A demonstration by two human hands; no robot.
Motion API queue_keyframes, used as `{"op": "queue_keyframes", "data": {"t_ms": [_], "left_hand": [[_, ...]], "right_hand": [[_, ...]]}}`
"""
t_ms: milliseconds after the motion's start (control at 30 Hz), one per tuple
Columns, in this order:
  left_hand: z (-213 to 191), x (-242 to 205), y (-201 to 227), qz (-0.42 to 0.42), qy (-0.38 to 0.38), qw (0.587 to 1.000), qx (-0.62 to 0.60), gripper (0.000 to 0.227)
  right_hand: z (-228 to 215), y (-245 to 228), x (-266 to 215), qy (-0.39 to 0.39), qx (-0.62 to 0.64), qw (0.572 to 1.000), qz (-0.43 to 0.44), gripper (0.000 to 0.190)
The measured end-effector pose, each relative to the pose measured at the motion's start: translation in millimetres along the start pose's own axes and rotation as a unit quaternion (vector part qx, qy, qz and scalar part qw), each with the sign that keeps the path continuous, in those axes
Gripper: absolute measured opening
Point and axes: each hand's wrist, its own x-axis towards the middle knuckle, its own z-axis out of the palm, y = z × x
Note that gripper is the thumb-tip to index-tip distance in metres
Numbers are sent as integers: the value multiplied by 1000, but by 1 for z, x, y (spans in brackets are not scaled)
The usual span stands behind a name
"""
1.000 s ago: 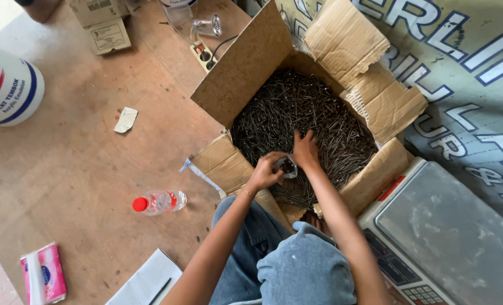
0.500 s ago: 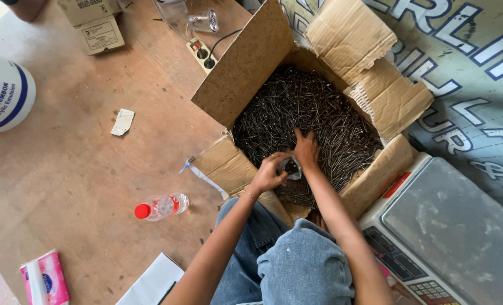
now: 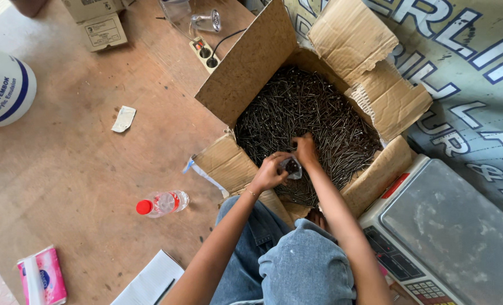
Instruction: The person fills small plastic bags with nails from a large box and weighs them on a digital scale.
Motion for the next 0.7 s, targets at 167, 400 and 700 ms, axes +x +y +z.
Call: {"op": "queue_keyframes", "data": {"t_ms": [167, 400, 700], "left_hand": [[-6, 0, 12, -22, -10, 1000, -7, 51], [-7, -4, 36, -63, -1, 997, -41, 50], [3, -3, 23, -142, 3, 970, -200, 46]], "right_hand": [[-61, -21, -17, -25, 65, 998, 2, 32], [-134, -30, -54, -3, 122, 992, 41, 29], [-174, -79, -100, 30, 225, 970, -88, 24]]}}
